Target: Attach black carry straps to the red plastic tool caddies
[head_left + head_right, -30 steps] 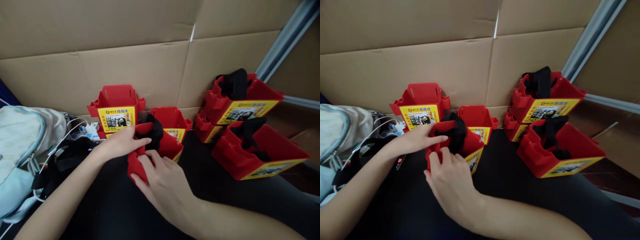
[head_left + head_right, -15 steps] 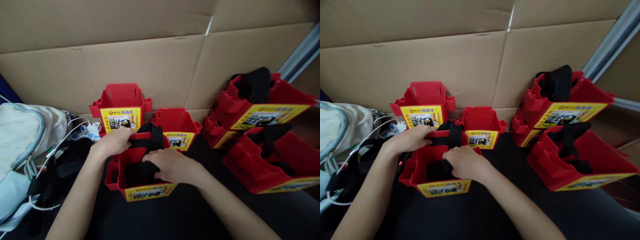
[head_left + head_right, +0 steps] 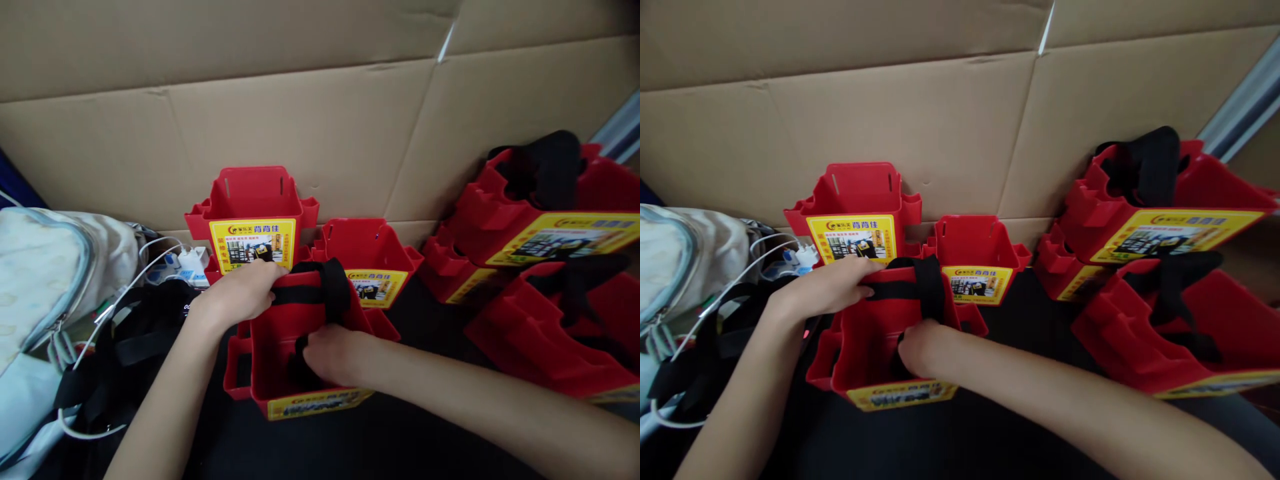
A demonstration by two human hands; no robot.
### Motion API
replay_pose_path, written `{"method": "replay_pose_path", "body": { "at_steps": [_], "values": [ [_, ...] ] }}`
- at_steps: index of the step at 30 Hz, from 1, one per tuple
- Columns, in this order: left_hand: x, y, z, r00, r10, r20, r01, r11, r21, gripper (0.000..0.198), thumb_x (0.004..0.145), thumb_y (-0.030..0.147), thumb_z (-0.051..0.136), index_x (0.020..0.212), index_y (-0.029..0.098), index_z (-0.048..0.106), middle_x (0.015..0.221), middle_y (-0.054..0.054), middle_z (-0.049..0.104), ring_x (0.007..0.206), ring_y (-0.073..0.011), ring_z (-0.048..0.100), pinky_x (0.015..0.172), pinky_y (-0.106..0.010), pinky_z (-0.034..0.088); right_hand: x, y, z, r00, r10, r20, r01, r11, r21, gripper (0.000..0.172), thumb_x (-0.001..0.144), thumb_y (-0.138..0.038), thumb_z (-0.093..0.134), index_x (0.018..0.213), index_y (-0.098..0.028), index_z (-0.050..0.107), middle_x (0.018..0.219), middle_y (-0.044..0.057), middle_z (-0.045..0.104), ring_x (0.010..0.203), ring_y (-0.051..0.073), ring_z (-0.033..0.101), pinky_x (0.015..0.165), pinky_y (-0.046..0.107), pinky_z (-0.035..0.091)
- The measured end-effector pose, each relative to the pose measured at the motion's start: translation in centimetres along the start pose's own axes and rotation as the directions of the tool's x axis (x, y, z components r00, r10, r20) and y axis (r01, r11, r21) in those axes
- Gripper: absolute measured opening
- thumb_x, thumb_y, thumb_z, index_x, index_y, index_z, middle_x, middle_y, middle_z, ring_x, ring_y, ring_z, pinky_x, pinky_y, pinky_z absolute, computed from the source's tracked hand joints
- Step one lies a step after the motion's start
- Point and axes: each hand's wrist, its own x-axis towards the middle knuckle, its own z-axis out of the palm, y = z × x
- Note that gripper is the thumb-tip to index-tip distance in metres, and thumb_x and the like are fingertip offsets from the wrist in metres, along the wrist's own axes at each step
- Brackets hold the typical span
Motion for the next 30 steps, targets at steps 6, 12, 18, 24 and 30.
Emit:
{"method": "replay_pose_path", "body": {
  "at_steps": [6,12,18,24,30],
  "values": [
    [-1.6,1.1,-1.3,0.956,0.075,-0.283,-0.073,0.997,0.020,0.026,0.081,0.024,0.051,0.106,0.018,0.055,0.108,-0.008,0.061,0.100,-0.0239,0.057,0.085,-0.035,0.044,-0.6,0.9,-8.3,0.960,0.004,0.279,-0.147,0.856,0.495,0.021,0.081,-0.014,0.038,0.080,-0.014,0.060,0.059,-0.003,0.061,0.032,0.004,0.048,0.039,0.017,0.041],
    [-3.4,3.7,-2.5,0.884,0.184,-0.430,-0.280,0.945,-0.171,0.029,0.078,0.040,0.058,0.099,0.021,0.054,0.101,-0.002,0.060,0.091,-0.0176,0.057,0.075,-0.028,0.046,-1.2,3.2,-8.9,0.989,0.137,0.063,-0.126,0.529,0.839,0.014,0.081,-0.021,0.044,0.086,-0.016,0.057,0.064,-0.002,0.061,0.050,0.009,0.058,0.044,0.018,0.045],
    [-2.6,3.4,-1.7,0.932,0.200,-0.301,-0.263,0.947,-0.184,0.040,0.070,0.034,0.067,0.101,0.023,0.045,0.101,-0.001,0.056,0.088,-0.0163,0.055,0.070,-0.027,0.045,-0.8,3.7,-7.5,0.989,0.148,0.000,-0.061,0.411,0.909,0.022,0.075,-0.022,0.058,0.097,-0.018,0.056,0.082,-0.001,0.062,0.074,0.011,0.060,0.064,0.020,0.049],
    [-2.4,2.9,-2.1,0.920,0.170,-0.354,-0.246,0.952,-0.182,0.021,0.073,0.023,0.063,0.087,0.021,0.047,0.084,0.004,0.057,0.074,-0.0114,0.054,0.065,-0.022,0.041,-1.8,3.7,-8.6,0.996,0.084,-0.013,-0.025,0.435,0.900,0.065,0.071,-0.013,0.061,0.128,-0.024,0.033,0.104,0.003,0.058,0.080,0.011,0.060,0.069,0.023,0.051],
    [-3.1,2.0,-2.9,0.959,0.185,-0.217,-0.236,0.942,-0.239,0.007,0.078,0.027,0.060,0.081,0.021,0.063,0.074,0.005,0.063,0.065,-0.0093,0.055,0.061,-0.020,0.041,-2.6,5.4,-10.0,0.990,0.134,-0.040,-0.054,0.630,0.775,0.042,0.071,-0.005,0.048,0.110,-0.020,0.055,0.096,0.003,0.062,0.072,0.011,0.062,0.059,0.020,0.050]
  ]
}}
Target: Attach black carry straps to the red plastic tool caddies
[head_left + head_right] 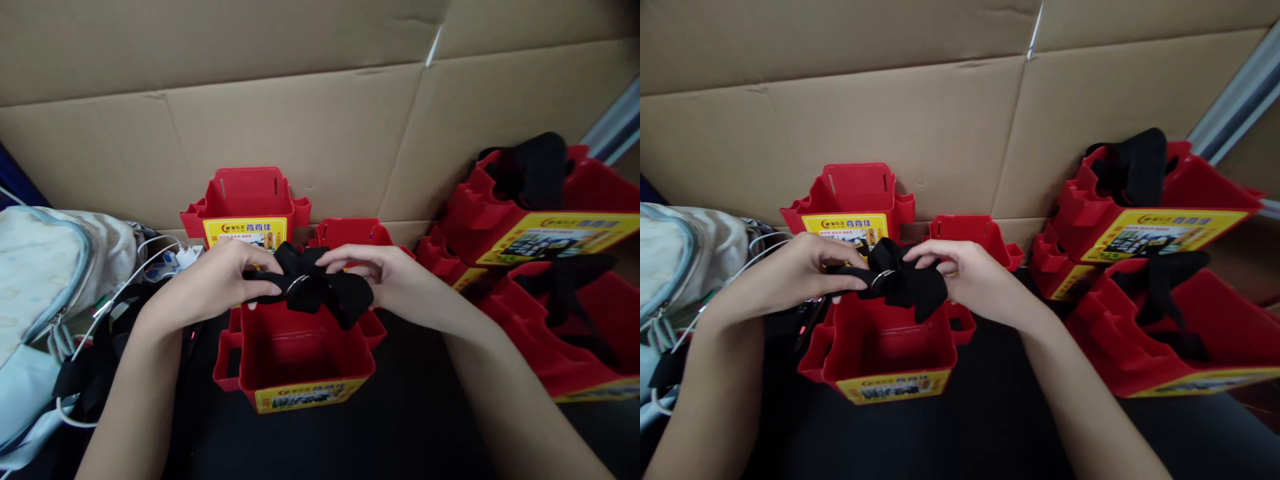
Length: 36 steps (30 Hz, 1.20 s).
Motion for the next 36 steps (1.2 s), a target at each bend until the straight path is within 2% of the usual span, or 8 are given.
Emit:
{"method": "replay_pose_path", "body": {
  "at_steps": [3,6,12,18,21,26,31,36],
  "values": [
    [-0.2,0.0,-0.3,0.998,0.058,0.030,-0.056,0.997,-0.057,0.008,0.079,0.020,0.058,0.083,0.021,0.065,0.075,0.005,0.063,0.066,-0.0079,0.054,0.062,-0.017,0.041,-0.4,-0.3,-0.9,0.980,-0.112,-0.166,0.064,0.962,-0.267,0.032,0.074,-0.005,0.043,0.096,-0.019,0.063,0.090,0.003,0.066,0.079,0.015,0.063,0.067,0.026,0.051],
    [-0.1,0.0,-0.2,0.997,0.074,0.012,-0.072,0.991,-0.111,0.009,0.080,0.019,0.056,0.082,0.020,0.065,0.076,0.004,0.062,0.067,-0.0081,0.054,0.063,-0.017,0.042,-1.1,-1.5,-0.6,0.859,-0.344,-0.379,0.120,0.855,-0.504,0.033,0.080,-0.005,0.038,0.096,-0.020,0.063,0.100,0.003,0.065,0.094,0.016,0.060,0.084,0.030,0.047],
    [0.4,0.2,0.6,0.997,0.057,0.045,-0.043,0.964,-0.261,0.013,0.081,0.028,0.057,0.082,0.018,0.065,0.067,0.003,0.058,0.056,-0.0074,0.048,0.052,-0.018,0.038,-1.2,-3.0,2.6,0.956,-0.267,-0.123,0.175,0.854,-0.490,0.022,0.082,-0.022,0.055,0.104,-0.023,0.057,0.098,-0.002,0.065,0.087,0.011,0.061,0.078,0.022,0.047],
    [1.0,0.7,1.4,0.999,0.003,0.039,0.007,0.968,-0.253,0.013,0.079,0.027,0.057,0.079,0.017,0.065,0.068,0.002,0.061,0.058,-0.0086,0.048,0.053,-0.020,0.037,0.1,-1.6,3.6,0.991,-0.100,-0.090,0.081,0.978,-0.192,0.015,0.086,-0.025,0.049,0.100,-0.022,0.046,0.077,-0.003,0.061,0.071,0.010,0.061,0.064,0.021,0.047],
    [1.2,0.8,1.4,0.999,-0.029,-0.020,0.022,0.956,-0.294,0.012,0.077,0.028,0.060,0.080,0.017,0.064,0.072,0.002,0.061,0.063,-0.0089,0.050,0.057,-0.020,0.038,0.2,-1.3,3.2,0.985,-0.131,-0.110,0.122,0.989,-0.085,0.012,0.085,-0.027,0.051,0.087,-0.021,0.042,0.067,-0.005,0.055,0.061,0.007,0.056,0.055,0.017,0.044],
    [1.9,0.2,1.7,0.996,-0.088,-0.005,0.074,0.871,-0.486,0.010,0.076,0.022,0.060,0.082,0.015,0.056,0.075,0.001,0.059,0.069,-0.0093,0.052,0.061,-0.020,0.039,-0.1,-1.3,2.8,0.965,-0.207,-0.158,0.158,0.948,-0.275,0.010,0.085,-0.028,0.051,0.083,-0.019,0.052,0.061,-0.005,0.051,0.050,0.006,0.050,0.048,0.016,0.040],
    [2.4,-0.5,1.9,0.993,-0.064,0.099,0.108,0.839,-0.534,0.009,0.075,0.021,0.060,0.081,0.014,0.057,0.071,0.001,0.058,0.065,-0.0090,0.052,0.058,-0.020,0.038,-0.1,-1.2,3.0,0.946,-0.291,-0.146,0.213,0.893,-0.395,0.012,0.087,-0.024,0.048,0.093,-0.020,0.057,0.078,-0.001,0.063,0.059,0.008,0.060,0.058,0.018,0.048],
    [2.7,-0.6,2.1,0.988,-0.077,0.138,0.140,0.824,-0.550,0.004,0.076,0.017,0.058,0.078,0.014,0.058,0.067,0.001,0.059,0.062,-0.0089,0.054,0.057,-0.020,0.040,0.2,-0.4,2.8,0.841,-0.522,-0.143,0.342,0.717,-0.608,0.014,0.084,-0.019,0.050,0.090,-0.019,0.064,0.110,0.006,0.062,0.079,0.012,0.063,0.070,0.022,0.050]
  ]
}}
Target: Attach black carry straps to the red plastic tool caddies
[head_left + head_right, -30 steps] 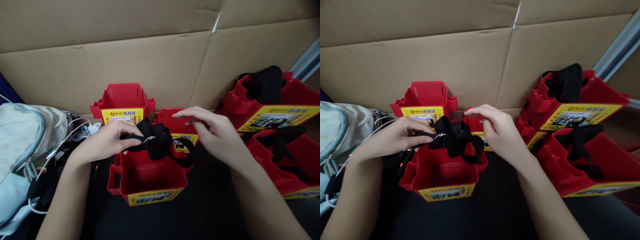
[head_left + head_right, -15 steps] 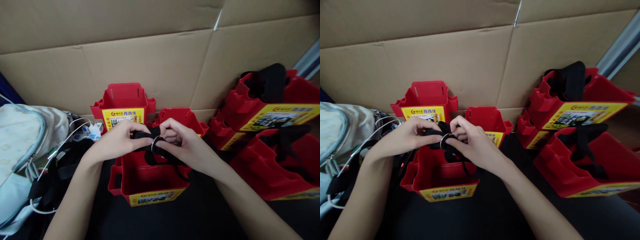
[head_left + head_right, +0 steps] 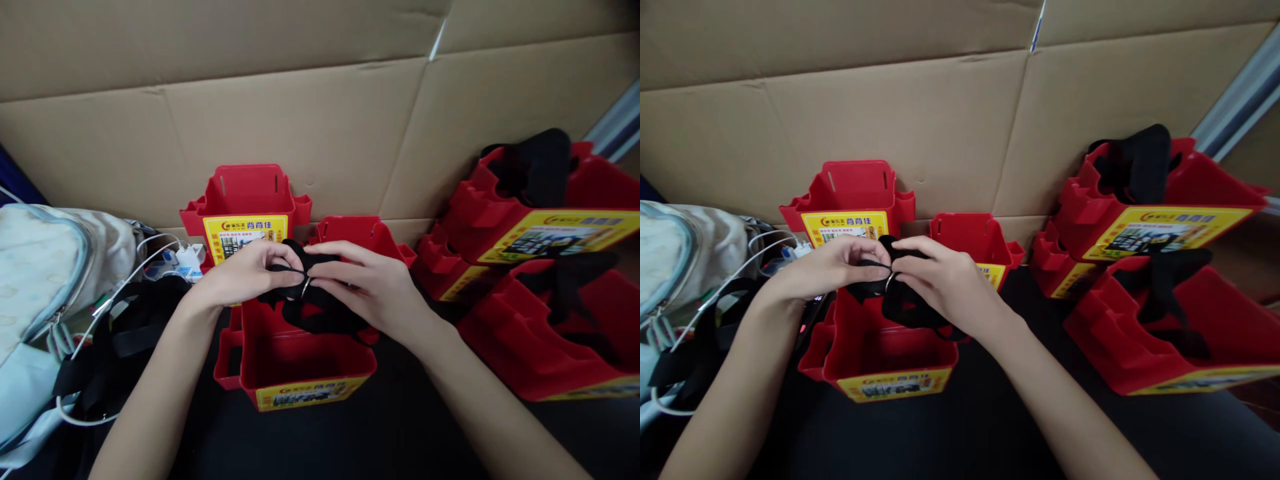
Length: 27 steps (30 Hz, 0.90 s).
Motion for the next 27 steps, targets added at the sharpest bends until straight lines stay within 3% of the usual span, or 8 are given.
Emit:
{"method": "replay_pose_path", "body": {
  "at_steps": [4,6,10,15,21,27],
  "values": [
    [0.0,0.1,0.2,1.000,-0.028,0.005,0.028,0.996,-0.083,0.005,0.079,0.016,0.054,0.076,0.014,0.057,0.062,0.002,0.059,0.059,-0.0080,0.057,0.058,-0.019,0.042,-0.1,0.2,0.2,0.996,-0.059,-0.066,0.054,0.995,-0.083,0.014,0.085,-0.023,0.052,0.088,-0.016,0.063,0.087,0.004,0.068,0.058,0.008,0.059,0.050,0.018,0.043],
    [-0.1,0.2,0.3,0.999,-0.047,-0.010,0.046,0.992,-0.117,0.005,0.080,0.016,0.053,0.077,0.013,0.057,0.060,0.002,0.059,0.058,-0.0074,0.057,0.057,-0.018,0.042,-0.2,0.3,0.3,0.991,-0.092,-0.100,0.085,0.994,-0.068,0.013,0.084,-0.023,0.052,0.086,-0.015,0.063,0.078,0.003,0.068,0.061,0.009,0.060,0.053,0.018,0.044],
    [0.0,0.2,0.7,0.998,-0.068,-0.016,0.065,0.989,-0.136,0.007,0.081,0.020,0.052,0.080,0.014,0.055,0.062,0.001,0.060,0.057,-0.0080,0.057,0.053,-0.017,0.040,-0.5,1.3,0.5,0.977,-0.179,-0.118,0.175,0.984,-0.040,0.011,0.083,-0.016,0.055,0.090,-0.016,0.063,0.088,0.004,0.069,0.075,0.010,0.063,0.066,0.019,0.048],
    [0.4,-0.2,1.4,0.993,-0.097,-0.065,0.087,0.986,-0.142,0.004,0.082,0.020,0.049,0.082,0.015,0.051,0.062,0.000,0.060,0.056,-0.0097,0.057,0.050,-0.018,0.040,-0.7,2.5,0.7,0.953,-0.272,-0.131,0.266,0.962,-0.061,0.013,0.082,-0.014,0.055,0.092,-0.017,0.062,0.091,0.004,0.068,0.080,0.012,0.063,0.070,0.022,0.051],
    [0.2,-0.2,1.3,1.000,-0.025,-0.015,0.024,0.997,-0.072,0.010,0.081,0.025,0.049,0.086,0.016,0.051,0.074,-0.002,0.061,0.065,-0.0122,0.061,0.056,-0.022,0.044,-0.3,2.3,0.4,0.959,-0.282,0.011,0.275,0.927,-0.253,0.013,0.086,-0.020,0.049,0.093,-0.018,0.060,0.086,0.004,0.064,0.075,0.011,0.057,0.062,0.022,0.047],
    [-0.2,0.5,0.9,0.988,0.130,-0.082,-0.109,0.969,0.224,0.019,0.070,0.021,0.060,0.089,0.017,0.056,0.084,0.000,0.060,0.075,-0.0128,0.055,0.066,-0.024,0.044,0.0,1.2,0.1,0.966,-0.205,0.157,0.247,0.908,-0.338,0.020,0.090,-0.020,0.040,0.091,-0.015,0.059,0.088,0.006,0.062,0.079,0.012,0.056,0.061,0.021,0.044]
  ]
}}
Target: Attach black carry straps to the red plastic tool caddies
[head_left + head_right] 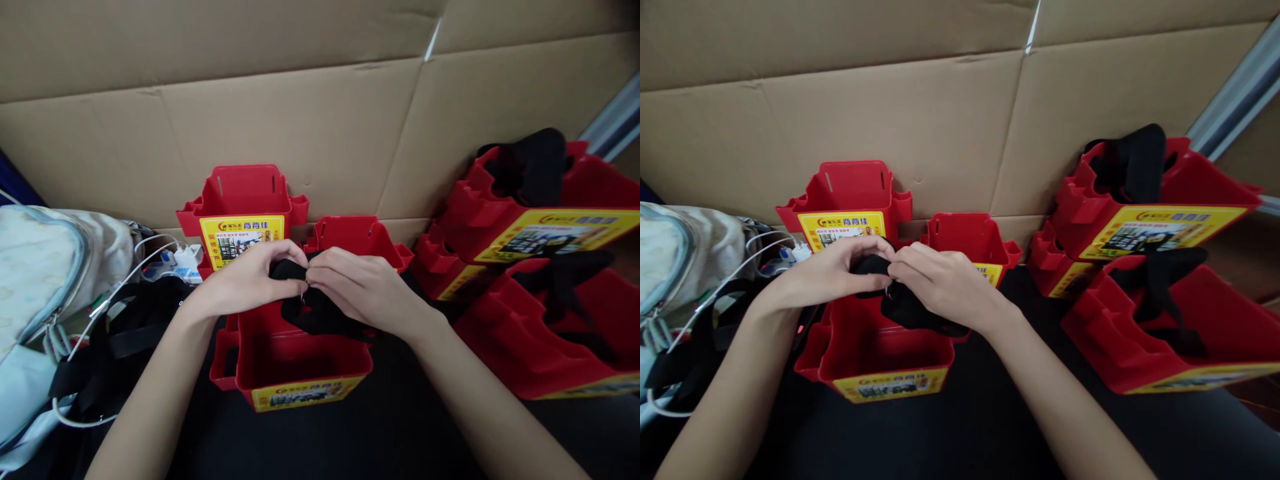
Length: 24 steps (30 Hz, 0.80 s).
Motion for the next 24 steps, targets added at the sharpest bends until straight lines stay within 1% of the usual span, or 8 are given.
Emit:
{"method": "replay_pose_path", "body": {
  "at_steps": [4,9,11,14,17,19,21,24],
  "values": [
    [-0.3,0.7,0.4,1.000,0.026,0.013,-0.027,0.998,0.055,0.018,0.066,0.012,0.054,0.083,0.018,0.055,0.082,0.001,0.060,0.076,-0.0136,0.055,0.067,-0.024,0.044,0.2,-0.6,-0.3,1.000,-0.030,0.008,0.031,1.000,-0.003,0.022,0.090,-0.019,0.038,0.091,-0.014,0.059,0.086,0.006,0.062,0.075,0.012,0.055,0.060,0.021,0.043],
    [-0.4,0.8,0.4,0.997,-0.054,0.062,0.057,0.997,-0.052,0.024,0.064,0.011,0.051,0.086,0.020,0.052,0.071,0.003,0.058,0.064,-0.0118,0.057,0.060,-0.023,0.046,0.2,-0.6,-0.3,0.998,-0.054,0.022,0.055,0.998,-0.027,0.025,0.091,-0.020,0.035,0.089,-0.014,0.059,0.086,0.007,0.063,0.073,0.013,0.056,0.061,0.023,0.045],
    [-0.4,0.6,0.2,0.995,-0.079,0.052,0.084,0.992,-0.089,0.025,0.063,0.010,0.050,0.087,0.020,0.051,0.070,0.002,0.058,0.063,-0.0119,0.058,0.059,-0.023,0.047,0.2,-0.6,-0.4,0.998,-0.063,0.028,0.063,0.998,-0.027,0.025,0.091,-0.019,0.035,0.089,-0.014,0.059,0.087,0.007,0.064,0.075,0.013,0.058,0.062,0.023,0.046],
    [-0.4,0.2,0.1,0.995,-0.093,-0.041,0.089,0.992,-0.091,0.026,0.061,0.008,0.049,0.085,0.019,0.049,0.069,0.003,0.056,0.060,-0.0114,0.058,0.054,-0.022,0.046,0.1,-0.4,-0.7,0.998,-0.069,-0.014,0.069,0.998,-0.001,0.020,0.089,-0.015,0.037,0.091,-0.015,0.057,0.092,0.007,0.065,0.079,0.014,0.059,0.066,0.024,0.048],
    [-0.3,-0.1,0.3,0.984,-0.084,-0.159,0.082,0.996,-0.017,0.022,0.061,0.009,0.049,0.081,0.019,0.048,0.068,0.002,0.055,0.059,-0.0110,0.056,0.050,-0.020,0.045,-0.1,-0.2,-0.9,0.989,-0.080,-0.122,0.084,0.996,0.029,0.014,0.086,-0.014,0.042,0.092,-0.016,0.054,0.097,0.007,0.065,0.085,0.015,0.061,0.070,0.026,0.050],
    [-0.1,-0.4,0.3,0.969,-0.111,-0.222,0.118,0.993,0.016,0.019,0.063,0.011,0.047,0.079,0.019,0.046,0.067,0.002,0.053,0.056,-0.0109,0.055,0.047,-0.020,0.044,-0.3,0.0,-0.9,0.979,-0.081,-0.189,0.094,0.994,0.064,0.012,0.085,-0.012,0.042,0.090,-0.018,0.051,0.102,0.008,0.064,0.091,0.016,0.061,0.074,0.027,0.051],
    [0.1,-0.8,0.0,0.951,-0.165,-0.262,0.169,0.986,-0.006,0.016,0.064,0.011,0.045,0.077,0.019,0.043,0.065,0.003,0.050,0.053,-0.0105,0.053,0.044,-0.020,0.045,-0.6,0.5,-0.9,0.970,-0.019,-0.242,0.057,0.987,0.149,0.016,0.085,-0.010,0.038,0.087,-0.022,0.048,0.108,0.007,0.061,0.097,0.017,0.059,0.076,0.029,0.050],
    [0.0,-1.2,-0.8,0.938,-0.196,-0.287,0.190,0.981,-0.048,0.013,0.065,0.011,0.046,0.074,0.019,0.041,0.065,0.003,0.048,0.052,-0.0103,0.053,0.042,-0.021,0.046,-1.0,1.1,-1.2,0.943,0.155,-0.293,-0.051,0.941,0.333,0.016,0.085,-0.012,0.037,0.087,-0.026,0.043,0.110,0.005,0.060,0.099,0.018,0.058,0.078,0.034,0.050]
  ]
}}
